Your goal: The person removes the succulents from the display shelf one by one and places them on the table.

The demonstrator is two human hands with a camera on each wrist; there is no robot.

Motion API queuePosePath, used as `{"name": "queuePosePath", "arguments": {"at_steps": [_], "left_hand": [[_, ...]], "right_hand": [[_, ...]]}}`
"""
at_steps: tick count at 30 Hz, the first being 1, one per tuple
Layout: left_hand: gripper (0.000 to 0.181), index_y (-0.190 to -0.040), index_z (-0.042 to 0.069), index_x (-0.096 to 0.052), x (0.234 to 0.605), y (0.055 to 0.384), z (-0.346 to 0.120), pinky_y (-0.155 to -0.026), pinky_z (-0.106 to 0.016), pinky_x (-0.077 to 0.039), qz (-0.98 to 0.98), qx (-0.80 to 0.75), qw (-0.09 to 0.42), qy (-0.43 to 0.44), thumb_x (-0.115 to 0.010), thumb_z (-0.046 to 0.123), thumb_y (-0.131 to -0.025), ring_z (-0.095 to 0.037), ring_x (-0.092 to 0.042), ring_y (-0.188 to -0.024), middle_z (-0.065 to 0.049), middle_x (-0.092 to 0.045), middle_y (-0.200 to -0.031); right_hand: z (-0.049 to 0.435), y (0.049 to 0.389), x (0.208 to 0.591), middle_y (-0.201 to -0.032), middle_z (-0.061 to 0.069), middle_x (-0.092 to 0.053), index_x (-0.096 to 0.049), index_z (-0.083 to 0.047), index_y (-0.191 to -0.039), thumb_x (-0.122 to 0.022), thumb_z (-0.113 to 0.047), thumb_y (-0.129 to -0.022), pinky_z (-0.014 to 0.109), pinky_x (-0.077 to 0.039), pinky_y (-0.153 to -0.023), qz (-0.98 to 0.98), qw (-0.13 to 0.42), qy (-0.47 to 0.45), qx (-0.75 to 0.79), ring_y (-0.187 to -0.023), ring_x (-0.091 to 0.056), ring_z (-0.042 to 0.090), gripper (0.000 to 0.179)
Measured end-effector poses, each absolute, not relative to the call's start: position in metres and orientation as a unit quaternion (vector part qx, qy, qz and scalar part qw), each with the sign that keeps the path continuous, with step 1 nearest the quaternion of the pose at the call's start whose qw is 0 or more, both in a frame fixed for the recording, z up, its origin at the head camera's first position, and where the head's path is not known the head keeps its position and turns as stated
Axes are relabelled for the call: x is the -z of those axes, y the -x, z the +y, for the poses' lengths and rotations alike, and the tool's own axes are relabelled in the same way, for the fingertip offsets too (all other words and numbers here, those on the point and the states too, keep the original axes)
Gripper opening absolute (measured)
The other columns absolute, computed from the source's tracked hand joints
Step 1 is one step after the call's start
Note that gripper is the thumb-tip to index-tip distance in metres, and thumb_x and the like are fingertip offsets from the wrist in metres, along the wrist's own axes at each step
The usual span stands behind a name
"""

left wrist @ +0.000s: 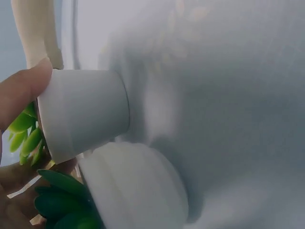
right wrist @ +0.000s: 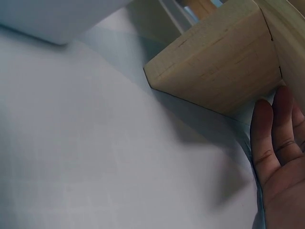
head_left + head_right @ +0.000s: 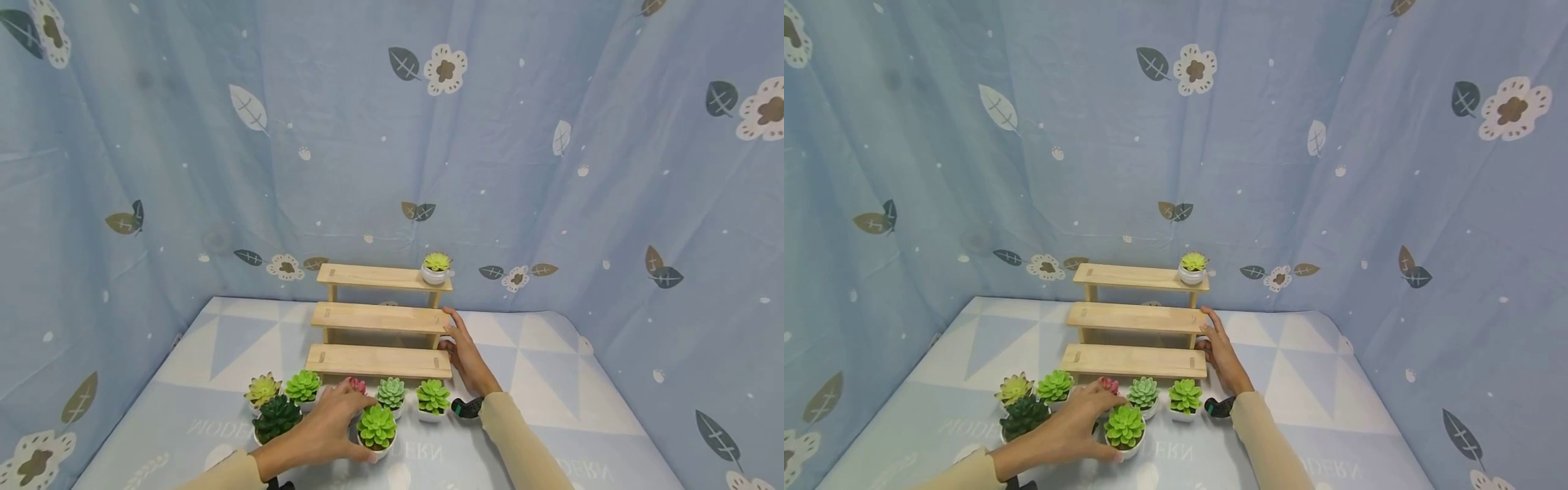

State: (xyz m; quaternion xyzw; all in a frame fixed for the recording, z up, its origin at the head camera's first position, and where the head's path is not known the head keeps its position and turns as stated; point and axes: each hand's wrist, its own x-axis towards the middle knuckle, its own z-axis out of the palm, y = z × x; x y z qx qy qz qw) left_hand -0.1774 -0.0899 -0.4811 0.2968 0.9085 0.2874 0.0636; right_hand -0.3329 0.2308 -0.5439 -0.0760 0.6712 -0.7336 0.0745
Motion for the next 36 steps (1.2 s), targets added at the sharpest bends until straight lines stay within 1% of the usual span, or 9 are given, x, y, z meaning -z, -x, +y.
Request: {"name": "queuePosePath", "arguments": {"at_steps": [4,6,9,14,19,25,31,34,36], "left_hand": [[0.08,-0.134,0.019,-0.067,0.478,0.177,-0.089,-0.091,-0.054,-0.039,0.909,-0.286,0.068,-0.296,-0.094,0.054,-0.068,-0.014,-0.048,-0.108,0.013,-0.065,-0.122],[0.08,-0.135,0.021,-0.067,0.475,0.178,-0.09,-0.084,-0.047,-0.036,0.907,-0.288,0.071,-0.301,-0.093,0.055,-0.067,-0.012,-0.045,-0.1,0.015,-0.064,-0.12],[0.077,-0.132,0.024,-0.067,0.467,0.18,-0.092,-0.081,-0.043,-0.033,0.901,-0.294,0.073,-0.311,-0.091,0.058,-0.067,-0.011,-0.042,-0.094,0.017,-0.063,-0.113],[0.066,-0.127,0.022,-0.069,0.45,0.188,-0.092,-0.078,-0.041,-0.03,0.886,-0.321,0.061,-0.328,-0.086,0.058,-0.075,-0.016,-0.043,-0.088,0.016,-0.061,-0.099],[0.052,-0.121,0.021,-0.07,0.43,0.196,-0.093,-0.083,-0.044,-0.032,0.871,-0.353,0.04,-0.34,-0.082,0.054,-0.083,-0.023,-0.048,-0.094,0.016,-0.065,-0.103],[0.041,-0.121,0.025,-0.068,0.406,0.207,-0.095,-0.083,-0.042,-0.046,0.868,-0.361,0.027,-0.34,-0.074,0.054,-0.092,-0.016,-0.05,-0.101,0.014,-0.065,-0.108],[0.033,-0.118,0.021,-0.068,0.391,0.228,-0.094,-0.096,-0.044,-0.048,0.856,-0.39,0.034,-0.337,-0.072,0.046,-0.097,-0.012,-0.06,-0.101,0.01,-0.066,-0.107],[0.029,-0.117,0.021,-0.068,0.386,0.236,-0.093,-0.089,-0.042,-0.052,0.848,-0.414,0.046,-0.327,-0.072,0.042,-0.098,-0.013,-0.063,-0.099,0.008,-0.066,-0.106],[0.029,-0.117,0.019,-0.068,0.384,0.242,-0.091,-0.087,-0.042,-0.052,0.843,-0.426,0.048,-0.324,-0.072,0.04,-0.098,-0.014,-0.063,-0.098,0.005,-0.066,-0.105]], "right_hand": [[0.231,0.333,0.543,-0.142,0.011,-0.043,-0.03,-0.047,-0.156,-0.05,-0.052,-0.106,0.042,-0.05,-0.085,0.669,0.074,0.078,0.736,-0.096,-0.052,0.026,0.054],[0.231,0.333,0.544,-0.142,0.011,-0.043,-0.031,-0.048,-0.156,-0.05,-0.052,-0.106,0.042,-0.051,-0.085,0.667,0.075,0.079,0.737,-0.096,-0.053,0.025,0.054],[0.231,0.333,0.544,-0.143,0.011,-0.043,-0.032,-0.05,-0.155,-0.05,-0.052,-0.106,0.042,-0.051,-0.086,0.666,0.076,0.077,0.738,-0.096,-0.053,0.024,0.053],[0.232,0.334,0.545,-0.145,0.011,-0.041,-0.031,-0.048,-0.156,-0.051,-0.053,-0.105,0.042,-0.05,-0.086,0.669,0.073,0.077,0.735,-0.096,-0.052,0.025,0.055],[0.232,0.336,0.548,-0.145,0.012,-0.042,-0.029,-0.045,-0.158,-0.05,-0.054,-0.105,0.042,-0.051,-0.086,0.668,0.075,0.078,0.737,-0.095,-0.053,0.026,0.058],[0.234,0.334,0.548,-0.145,0.012,-0.042,-0.024,-0.04,-0.162,-0.049,-0.054,-0.106,0.042,-0.05,-0.086,0.669,0.076,0.082,0.735,-0.096,-0.052,0.027,0.063],[0.235,0.334,0.546,-0.144,0.012,-0.042,-0.025,-0.041,-0.161,-0.05,-0.056,-0.105,0.041,-0.051,-0.086,0.67,0.074,0.086,0.734,-0.095,-0.053,0.025,0.063],[0.234,0.334,0.546,-0.144,0.013,-0.042,-0.024,-0.04,-0.161,-0.049,-0.055,-0.106,0.041,-0.051,-0.086,0.671,0.079,0.085,0.732,-0.095,-0.054,0.024,0.063],[0.234,0.334,0.546,-0.144,0.012,-0.042,-0.027,-0.043,-0.159,-0.05,-0.055,-0.105,0.041,-0.051,-0.086,0.671,0.079,0.083,0.732,-0.095,-0.054,0.024,0.06]]}}
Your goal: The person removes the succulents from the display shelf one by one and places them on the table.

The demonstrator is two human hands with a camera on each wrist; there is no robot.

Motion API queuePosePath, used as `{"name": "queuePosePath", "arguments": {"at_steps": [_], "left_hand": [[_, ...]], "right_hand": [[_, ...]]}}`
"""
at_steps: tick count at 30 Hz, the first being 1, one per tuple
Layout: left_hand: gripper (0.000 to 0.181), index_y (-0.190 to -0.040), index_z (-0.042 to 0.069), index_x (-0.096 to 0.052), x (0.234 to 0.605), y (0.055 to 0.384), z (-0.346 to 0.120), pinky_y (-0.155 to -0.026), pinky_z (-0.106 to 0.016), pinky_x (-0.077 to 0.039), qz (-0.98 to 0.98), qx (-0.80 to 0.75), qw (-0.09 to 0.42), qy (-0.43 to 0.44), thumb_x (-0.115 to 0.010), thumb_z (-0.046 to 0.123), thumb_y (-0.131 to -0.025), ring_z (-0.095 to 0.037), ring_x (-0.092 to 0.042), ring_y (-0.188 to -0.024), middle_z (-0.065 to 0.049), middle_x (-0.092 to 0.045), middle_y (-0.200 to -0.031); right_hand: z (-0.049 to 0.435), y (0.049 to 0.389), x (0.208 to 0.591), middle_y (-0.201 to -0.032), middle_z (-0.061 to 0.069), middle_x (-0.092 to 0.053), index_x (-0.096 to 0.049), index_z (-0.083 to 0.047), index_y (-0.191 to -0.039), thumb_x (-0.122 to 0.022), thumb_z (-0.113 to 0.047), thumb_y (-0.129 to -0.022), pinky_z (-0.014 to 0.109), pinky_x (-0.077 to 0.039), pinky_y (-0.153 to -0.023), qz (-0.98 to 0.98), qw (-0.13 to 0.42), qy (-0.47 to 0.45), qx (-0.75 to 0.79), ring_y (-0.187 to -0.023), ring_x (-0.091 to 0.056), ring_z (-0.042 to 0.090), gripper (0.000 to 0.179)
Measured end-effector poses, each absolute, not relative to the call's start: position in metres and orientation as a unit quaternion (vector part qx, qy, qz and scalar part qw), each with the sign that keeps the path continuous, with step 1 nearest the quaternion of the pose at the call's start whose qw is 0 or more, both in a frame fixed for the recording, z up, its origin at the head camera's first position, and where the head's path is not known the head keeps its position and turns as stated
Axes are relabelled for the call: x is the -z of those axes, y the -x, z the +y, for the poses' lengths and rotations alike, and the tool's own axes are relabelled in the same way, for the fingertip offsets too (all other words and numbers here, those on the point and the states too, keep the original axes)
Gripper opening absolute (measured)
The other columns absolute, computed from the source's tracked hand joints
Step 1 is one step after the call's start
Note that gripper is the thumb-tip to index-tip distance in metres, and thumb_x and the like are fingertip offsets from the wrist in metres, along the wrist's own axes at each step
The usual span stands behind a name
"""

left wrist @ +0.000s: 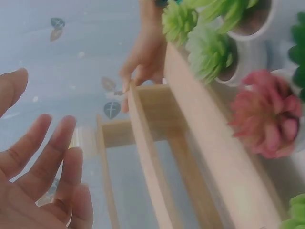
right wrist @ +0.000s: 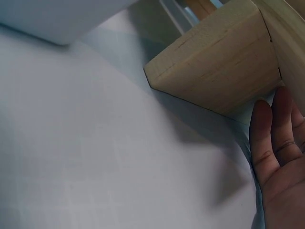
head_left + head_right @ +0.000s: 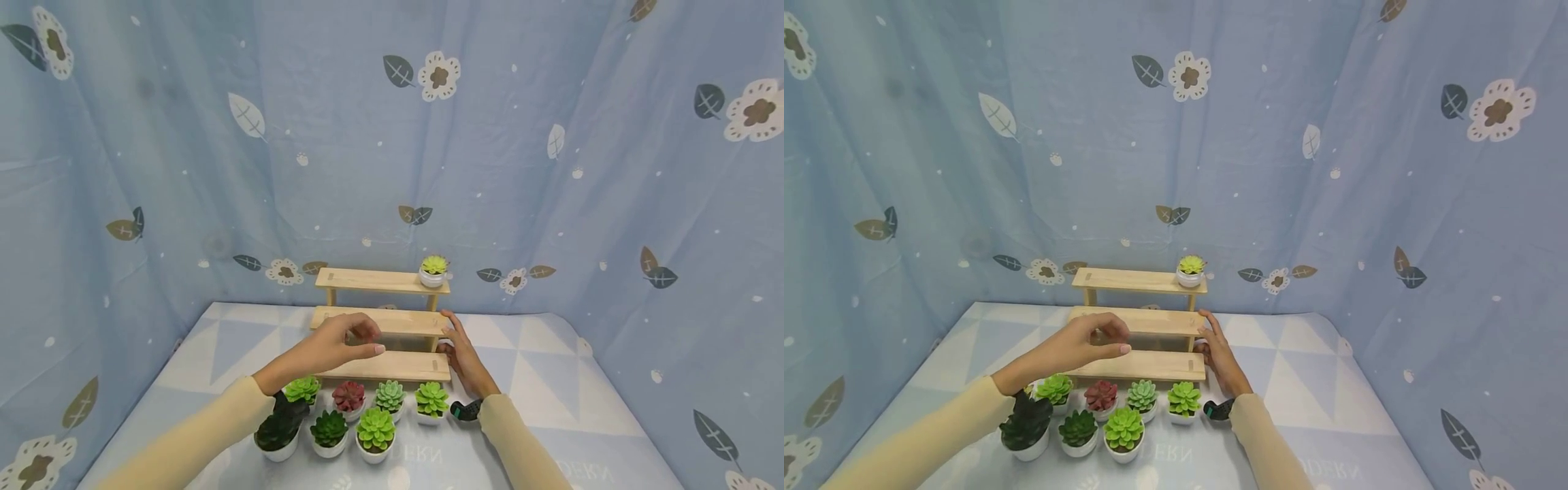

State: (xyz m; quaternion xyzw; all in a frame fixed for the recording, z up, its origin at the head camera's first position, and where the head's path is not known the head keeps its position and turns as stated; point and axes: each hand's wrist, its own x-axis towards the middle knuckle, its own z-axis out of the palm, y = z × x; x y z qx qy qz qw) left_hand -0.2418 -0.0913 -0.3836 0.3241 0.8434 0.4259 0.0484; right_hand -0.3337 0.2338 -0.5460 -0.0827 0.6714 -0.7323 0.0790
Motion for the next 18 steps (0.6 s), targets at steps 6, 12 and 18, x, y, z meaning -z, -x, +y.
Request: {"name": "queuePosePath", "arguments": {"at_steps": [6,12,18], "left_hand": [[0.03,-0.121,0.016,-0.067,0.377,0.258,-0.089,-0.081,-0.044,-0.052,0.833,-0.452,0.059,-0.315,-0.068,0.039,-0.101,-0.021,-0.063,-0.097,0.0,-0.067,-0.107],[0.03,-0.123,0.017,-0.068,0.378,0.278,-0.086,-0.08,-0.051,-0.052,0.831,-0.463,0.064,-0.302,-0.066,0.039,-0.103,-0.028,-0.062,-0.098,0.0,-0.068,-0.108],[0.028,-0.12,0.017,-0.068,0.385,0.301,-0.079,-0.092,-0.062,-0.047,0.814,-0.503,0.077,-0.278,-0.067,0.038,-0.102,-0.042,-0.06,-0.109,-0.014,-0.067,-0.114]], "right_hand": [[0.234,0.332,0.546,-0.143,0.011,-0.043,-0.032,-0.051,-0.155,-0.049,-0.057,-0.105,0.043,-0.051,-0.087,0.68,0.075,0.082,0.725,-0.097,-0.054,0.025,0.053],[0.234,0.33,0.543,-0.144,0.01,-0.042,-0.03,-0.049,-0.157,-0.048,-0.056,-0.106,0.044,-0.051,-0.087,0.681,0.077,0.082,0.723,-0.098,-0.054,0.026,0.054],[0.233,0.328,0.545,-0.144,0.01,-0.043,-0.033,-0.051,-0.154,-0.05,-0.056,-0.105,0.044,-0.051,-0.086,0.676,0.075,0.081,0.729,-0.097,-0.054,0.025,0.052]]}}
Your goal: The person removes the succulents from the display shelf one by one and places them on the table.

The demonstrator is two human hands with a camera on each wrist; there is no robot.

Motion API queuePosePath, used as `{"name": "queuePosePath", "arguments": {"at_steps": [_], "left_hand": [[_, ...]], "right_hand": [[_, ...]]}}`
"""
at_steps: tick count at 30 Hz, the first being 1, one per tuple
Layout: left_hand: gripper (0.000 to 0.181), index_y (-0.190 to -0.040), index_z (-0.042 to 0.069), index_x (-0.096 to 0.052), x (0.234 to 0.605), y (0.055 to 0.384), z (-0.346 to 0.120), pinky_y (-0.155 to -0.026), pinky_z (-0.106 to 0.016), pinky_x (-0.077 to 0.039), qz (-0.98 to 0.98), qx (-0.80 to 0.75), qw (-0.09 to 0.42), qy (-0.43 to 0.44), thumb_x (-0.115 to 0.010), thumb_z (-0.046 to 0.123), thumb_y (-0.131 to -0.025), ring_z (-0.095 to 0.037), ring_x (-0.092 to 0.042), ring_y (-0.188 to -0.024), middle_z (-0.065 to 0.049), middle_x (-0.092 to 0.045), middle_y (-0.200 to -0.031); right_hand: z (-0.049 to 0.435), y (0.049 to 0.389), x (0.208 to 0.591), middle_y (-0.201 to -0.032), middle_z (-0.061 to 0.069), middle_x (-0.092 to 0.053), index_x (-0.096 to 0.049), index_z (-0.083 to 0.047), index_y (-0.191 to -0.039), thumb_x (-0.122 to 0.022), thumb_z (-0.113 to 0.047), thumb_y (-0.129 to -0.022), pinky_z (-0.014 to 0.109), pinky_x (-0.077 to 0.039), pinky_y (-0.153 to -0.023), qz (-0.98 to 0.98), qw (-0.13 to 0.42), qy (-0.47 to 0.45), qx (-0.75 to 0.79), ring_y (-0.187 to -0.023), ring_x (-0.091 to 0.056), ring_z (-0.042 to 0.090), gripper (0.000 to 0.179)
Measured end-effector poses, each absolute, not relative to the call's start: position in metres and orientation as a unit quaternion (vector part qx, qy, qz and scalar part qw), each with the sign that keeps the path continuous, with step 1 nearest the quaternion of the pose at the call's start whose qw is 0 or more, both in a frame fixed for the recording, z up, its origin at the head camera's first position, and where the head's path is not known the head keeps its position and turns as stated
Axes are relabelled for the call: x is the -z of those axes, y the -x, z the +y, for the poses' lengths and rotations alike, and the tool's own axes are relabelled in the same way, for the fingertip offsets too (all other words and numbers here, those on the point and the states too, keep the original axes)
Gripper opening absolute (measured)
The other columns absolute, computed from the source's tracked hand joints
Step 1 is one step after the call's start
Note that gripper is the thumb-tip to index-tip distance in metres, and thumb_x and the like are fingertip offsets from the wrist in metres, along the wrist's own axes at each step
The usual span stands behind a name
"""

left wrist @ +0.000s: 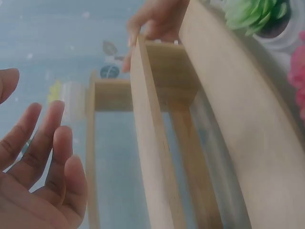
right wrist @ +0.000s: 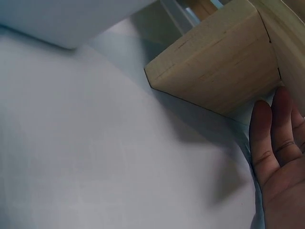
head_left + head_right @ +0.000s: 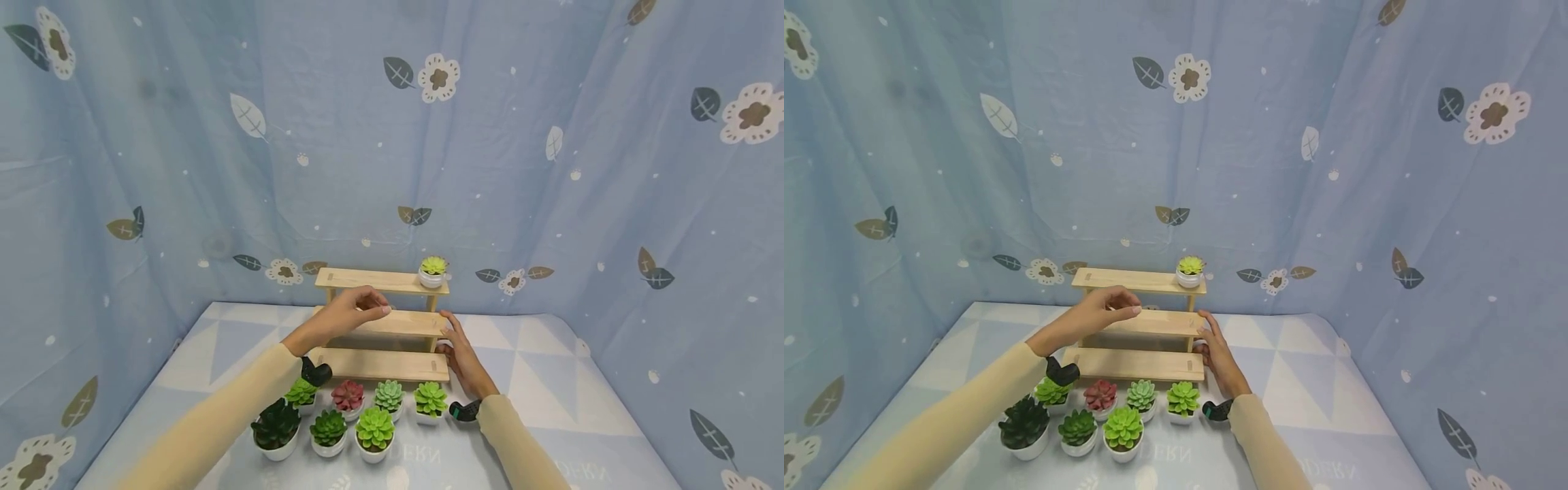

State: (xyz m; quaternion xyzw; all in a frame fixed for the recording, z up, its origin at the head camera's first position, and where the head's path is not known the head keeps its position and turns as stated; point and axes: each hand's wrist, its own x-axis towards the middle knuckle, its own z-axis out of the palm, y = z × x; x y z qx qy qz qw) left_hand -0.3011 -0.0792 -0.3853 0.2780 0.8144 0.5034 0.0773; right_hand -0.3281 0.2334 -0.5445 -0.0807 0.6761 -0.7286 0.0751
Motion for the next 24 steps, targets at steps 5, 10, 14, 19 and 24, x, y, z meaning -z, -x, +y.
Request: {"name": "queuePosePath", "arguments": {"at_steps": [5,10,14,19,24], "left_hand": [[0.031,-0.121,0.016,-0.068,0.39,0.317,-0.075,-0.093,-0.057,-0.048,0.812,-0.52,0.079,-0.253,-0.068,0.04,-0.101,-0.04,-0.062,-0.11,-0.016,-0.066,-0.117],[0.036,-0.122,0.014,-0.066,0.397,0.334,-0.072,-0.09,-0.054,-0.049,0.802,-0.539,0.087,-0.242,-0.069,0.042,-0.1,-0.04,-0.061,-0.111,-0.012,-0.067,-0.115],[0.036,-0.124,0.012,-0.064,0.406,0.346,-0.069,-0.083,-0.053,-0.052,0.794,-0.551,0.091,-0.242,-0.067,0.039,-0.102,-0.042,-0.06,-0.109,-0.015,-0.066,-0.116],[0.037,-0.124,0.011,-0.065,0.416,0.35,-0.062,-0.073,-0.048,-0.054,0.804,-0.55,0.051,-0.219,-0.07,0.038,-0.1,-0.037,-0.063,-0.099,-0.009,-0.067,-0.11],[0.039,-0.123,0.004,-0.063,0.421,0.351,-0.051,-0.076,-0.041,-0.058,0.806,-0.543,-0.022,-0.235,-0.071,0.034,-0.1,-0.032,-0.069,-0.091,-0.01,-0.068,-0.108]], "right_hand": [[0.234,0.329,0.545,-0.145,0.011,-0.042,-0.029,-0.046,-0.158,-0.05,-0.056,-0.106,0.044,-0.051,-0.086,0.677,0.076,0.081,0.727,-0.096,-0.053,0.025,0.057],[0.234,0.33,0.546,-0.144,0.012,-0.043,-0.032,-0.051,-0.155,-0.049,-0.056,-0.106,0.044,-0.052,-0.086,0.675,0.074,0.084,0.73,-0.096,-0.054,0.025,0.052],[0.234,0.331,0.548,-0.143,0.013,-0.044,-0.033,-0.053,-0.153,-0.048,-0.053,-0.107,0.044,-0.053,-0.084,0.67,0.074,0.092,0.733,-0.094,-0.056,0.025,0.048],[0.234,0.329,0.548,-0.143,0.014,-0.044,-0.032,-0.052,-0.154,-0.048,-0.053,-0.107,0.045,-0.053,-0.085,0.672,0.079,0.097,0.73,-0.093,-0.056,0.025,0.05],[0.235,0.328,0.545,-0.144,0.012,-0.043,-0.036,-0.056,-0.15,-0.051,-0.055,-0.105,0.045,-0.052,-0.086,0.674,0.08,0.088,0.729,-0.097,-0.057,0.026,0.047]]}}
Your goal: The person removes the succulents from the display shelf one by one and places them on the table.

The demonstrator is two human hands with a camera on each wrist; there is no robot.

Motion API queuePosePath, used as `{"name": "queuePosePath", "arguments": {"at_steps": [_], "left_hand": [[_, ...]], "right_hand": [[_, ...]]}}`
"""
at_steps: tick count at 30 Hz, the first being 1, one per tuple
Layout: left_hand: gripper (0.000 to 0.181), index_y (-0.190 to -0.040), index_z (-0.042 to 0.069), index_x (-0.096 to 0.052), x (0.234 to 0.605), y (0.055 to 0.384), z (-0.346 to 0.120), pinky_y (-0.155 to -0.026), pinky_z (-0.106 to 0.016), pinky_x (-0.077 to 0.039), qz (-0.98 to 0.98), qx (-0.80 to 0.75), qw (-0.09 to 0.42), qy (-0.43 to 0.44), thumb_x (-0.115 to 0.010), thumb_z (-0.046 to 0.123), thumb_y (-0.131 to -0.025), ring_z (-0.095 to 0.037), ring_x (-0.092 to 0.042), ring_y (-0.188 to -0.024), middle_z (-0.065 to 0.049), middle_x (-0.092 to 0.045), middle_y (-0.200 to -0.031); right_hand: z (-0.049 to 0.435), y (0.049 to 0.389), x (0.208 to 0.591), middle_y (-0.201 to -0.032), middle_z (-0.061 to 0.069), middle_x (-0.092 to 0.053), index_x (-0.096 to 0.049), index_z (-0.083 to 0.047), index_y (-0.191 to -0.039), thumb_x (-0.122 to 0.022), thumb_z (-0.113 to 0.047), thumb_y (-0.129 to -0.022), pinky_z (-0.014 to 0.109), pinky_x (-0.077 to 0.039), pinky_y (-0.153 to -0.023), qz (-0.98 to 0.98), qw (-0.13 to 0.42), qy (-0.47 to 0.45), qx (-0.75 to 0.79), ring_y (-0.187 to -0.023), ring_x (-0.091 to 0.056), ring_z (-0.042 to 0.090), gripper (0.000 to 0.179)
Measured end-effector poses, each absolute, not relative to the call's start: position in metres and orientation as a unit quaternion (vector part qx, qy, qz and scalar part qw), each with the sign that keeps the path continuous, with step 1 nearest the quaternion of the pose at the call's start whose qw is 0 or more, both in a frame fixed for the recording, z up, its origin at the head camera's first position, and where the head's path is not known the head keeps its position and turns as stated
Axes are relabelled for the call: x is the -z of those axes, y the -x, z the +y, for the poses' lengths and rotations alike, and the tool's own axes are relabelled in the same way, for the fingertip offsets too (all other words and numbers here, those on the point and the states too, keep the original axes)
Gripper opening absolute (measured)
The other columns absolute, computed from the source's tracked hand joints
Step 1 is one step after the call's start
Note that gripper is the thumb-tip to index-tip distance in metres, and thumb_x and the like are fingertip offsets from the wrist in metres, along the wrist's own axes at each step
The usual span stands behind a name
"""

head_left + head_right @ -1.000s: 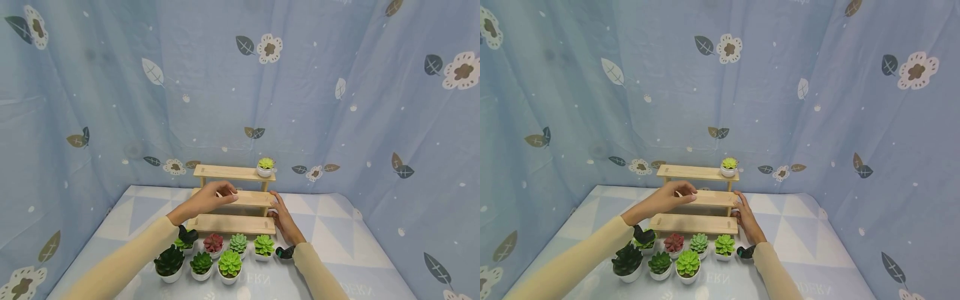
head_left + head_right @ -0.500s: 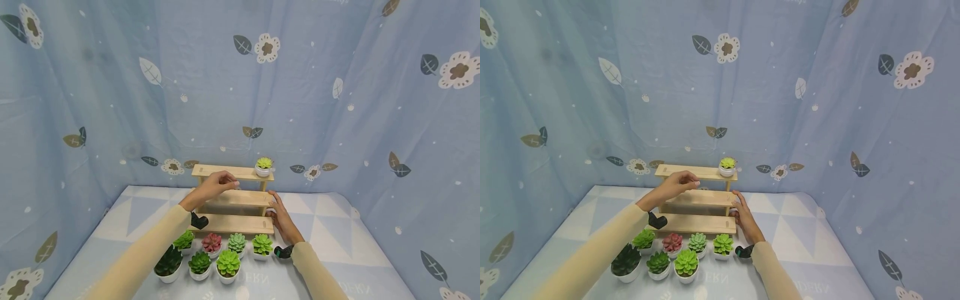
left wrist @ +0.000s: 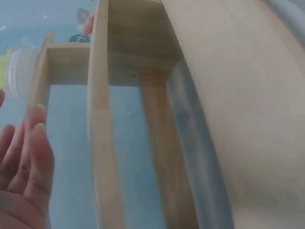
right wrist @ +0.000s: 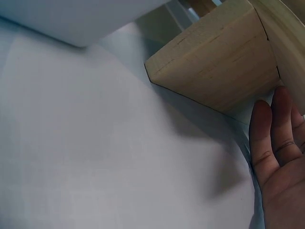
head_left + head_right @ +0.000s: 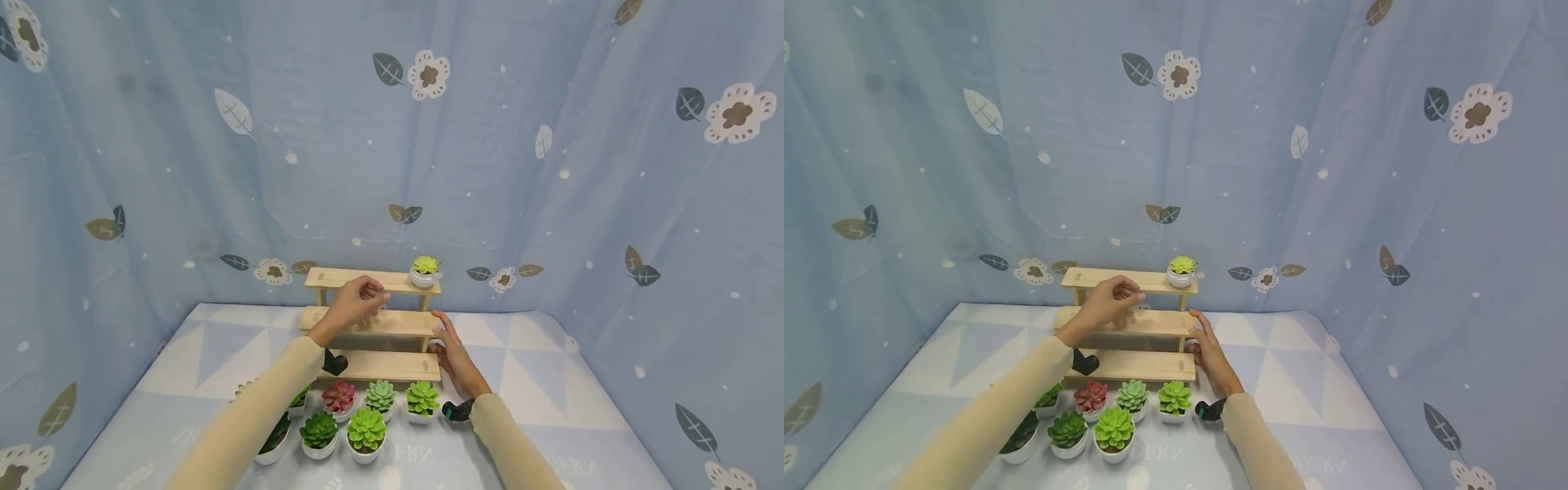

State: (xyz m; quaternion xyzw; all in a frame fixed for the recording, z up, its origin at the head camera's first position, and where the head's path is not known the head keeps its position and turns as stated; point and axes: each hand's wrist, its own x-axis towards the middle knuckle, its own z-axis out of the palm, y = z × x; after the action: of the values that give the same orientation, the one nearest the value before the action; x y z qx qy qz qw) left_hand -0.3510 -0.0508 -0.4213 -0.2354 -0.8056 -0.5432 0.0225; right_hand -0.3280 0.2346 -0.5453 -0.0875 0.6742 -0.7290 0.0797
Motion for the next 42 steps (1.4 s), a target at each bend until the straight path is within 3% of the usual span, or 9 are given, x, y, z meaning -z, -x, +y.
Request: {"name": "queuePosePath", "arguments": {"at_steps": [6,13,22,30,37,42], "left_hand": [[0.031,-0.121,0.004,-0.065,0.417,0.359,-0.039,-0.066,-0.046,-0.058,-0.786,0.571,0.074,0.224,-0.072,0.026,-0.1,-0.029,-0.066,-0.078,-0.01,-0.065,-0.103],[0.035,-0.121,0.01,-0.065,0.407,0.374,-0.027,-0.085,-0.04,-0.054,-0.797,0.552,0.107,0.222,-0.076,0.032,-0.096,-0.021,-0.062,-0.096,-0.005,-0.066,-0.108],[0.046,-0.132,0.017,-0.06,0.407,0.385,-0.012,-0.084,-0.044,-0.052,-0.799,0.551,0.061,0.231,-0.077,0.039,-0.095,-0.025,-0.058,-0.102,-0.007,-0.062,-0.119],[0.06,-0.147,0.01,-0.05,0.398,0.389,0.004,-0.091,-0.048,-0.054,-0.815,0.518,-0.009,0.259,-0.073,0.036,-0.098,-0.031,-0.062,-0.117,-0.013,-0.056,-0.134],[0.075,-0.154,0.011,-0.043,0.394,0.397,0.019,-0.102,-0.051,-0.049,-0.843,0.472,-0.007,0.259,-0.075,0.043,-0.095,-0.033,-0.055,-0.131,-0.013,-0.052,-0.147],[0.076,-0.154,0.01,-0.044,0.395,0.402,0.028,-0.104,-0.051,-0.048,-0.849,0.466,-0.005,0.248,-0.073,0.048,-0.095,-0.031,-0.054,-0.132,-0.011,-0.051,-0.15]], "right_hand": [[0.235,0.328,0.546,-0.143,0.013,-0.045,-0.035,-0.056,-0.15,-0.05,-0.053,-0.106,0.046,-0.052,-0.087,0.673,0.08,0.086,0.73,-0.097,-0.057,0.026,0.047],[0.235,0.33,0.548,-0.142,0.014,-0.044,-0.032,-0.049,-0.155,-0.048,-0.052,-0.107,0.044,-0.052,-0.085,0.675,0.076,0.089,0.728,-0.094,-0.057,0.024,0.051],[0.234,0.329,0.549,-0.14,0.015,-0.047,-0.031,-0.052,-0.154,-0.048,-0.053,-0.107,0.044,-0.052,-0.086,0.676,0.083,0.094,0.726,-0.094,-0.058,0.025,0.051],[0.237,0.33,0.547,-0.14,0.016,-0.047,-0.029,-0.05,-0.156,-0.046,-0.052,-0.108,0.045,-0.053,-0.086,0.677,0.082,0.095,0.725,-0.096,-0.058,0.025,0.051],[0.236,0.33,0.546,-0.136,0.015,-0.049,-0.034,-0.054,-0.151,-0.047,-0.053,-0.108,0.044,-0.052,-0.083,0.675,0.079,0.094,0.728,-0.091,-0.056,0.023,0.046],[0.236,0.33,0.547,-0.135,0.014,-0.05,-0.032,-0.052,-0.154,-0.048,-0.052,-0.107,0.042,-0.053,-0.082,0.673,0.082,0.09,0.73,-0.09,-0.056,0.022,0.049]]}}
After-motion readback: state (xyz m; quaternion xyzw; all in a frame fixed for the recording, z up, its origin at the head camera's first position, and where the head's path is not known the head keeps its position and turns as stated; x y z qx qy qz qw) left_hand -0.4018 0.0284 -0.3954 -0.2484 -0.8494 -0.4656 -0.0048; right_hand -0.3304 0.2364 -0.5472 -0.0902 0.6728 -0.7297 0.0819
